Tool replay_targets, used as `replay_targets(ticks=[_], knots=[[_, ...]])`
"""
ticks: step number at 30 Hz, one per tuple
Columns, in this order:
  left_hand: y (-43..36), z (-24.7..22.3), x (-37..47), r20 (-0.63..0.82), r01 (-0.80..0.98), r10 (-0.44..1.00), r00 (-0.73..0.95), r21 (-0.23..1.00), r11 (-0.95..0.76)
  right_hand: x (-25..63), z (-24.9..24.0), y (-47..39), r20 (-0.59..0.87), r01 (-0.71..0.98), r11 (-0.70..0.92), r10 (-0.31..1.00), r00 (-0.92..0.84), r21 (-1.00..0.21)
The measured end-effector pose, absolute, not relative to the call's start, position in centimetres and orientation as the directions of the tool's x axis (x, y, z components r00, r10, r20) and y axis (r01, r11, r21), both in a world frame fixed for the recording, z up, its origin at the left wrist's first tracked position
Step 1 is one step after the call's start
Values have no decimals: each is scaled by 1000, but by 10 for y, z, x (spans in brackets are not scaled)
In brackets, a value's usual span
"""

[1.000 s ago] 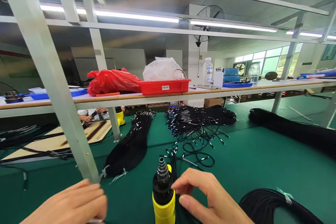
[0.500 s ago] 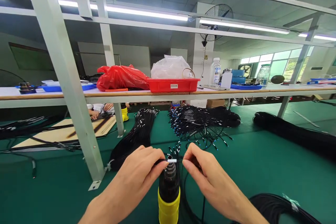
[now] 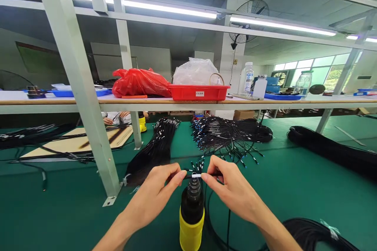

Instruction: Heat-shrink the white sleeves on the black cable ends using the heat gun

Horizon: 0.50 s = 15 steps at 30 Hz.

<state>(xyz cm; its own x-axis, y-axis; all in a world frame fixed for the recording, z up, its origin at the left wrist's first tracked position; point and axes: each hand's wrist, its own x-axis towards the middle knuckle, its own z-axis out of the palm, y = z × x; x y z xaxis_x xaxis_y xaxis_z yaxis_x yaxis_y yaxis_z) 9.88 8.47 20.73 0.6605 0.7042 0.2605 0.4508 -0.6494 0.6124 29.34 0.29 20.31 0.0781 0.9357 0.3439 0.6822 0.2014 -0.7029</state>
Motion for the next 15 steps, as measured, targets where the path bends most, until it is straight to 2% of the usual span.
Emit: replay_targets(ticks=[4, 15], knots=[[88, 206, 101, 251, 405, 724, 643, 690, -600, 294, 201, 6, 344, 690, 198, 935, 80, -697], [93, 201, 104, 281, 385, 746, 603, 717, -581, 295, 194, 14, 374, 714, 201, 923, 91, -671]])
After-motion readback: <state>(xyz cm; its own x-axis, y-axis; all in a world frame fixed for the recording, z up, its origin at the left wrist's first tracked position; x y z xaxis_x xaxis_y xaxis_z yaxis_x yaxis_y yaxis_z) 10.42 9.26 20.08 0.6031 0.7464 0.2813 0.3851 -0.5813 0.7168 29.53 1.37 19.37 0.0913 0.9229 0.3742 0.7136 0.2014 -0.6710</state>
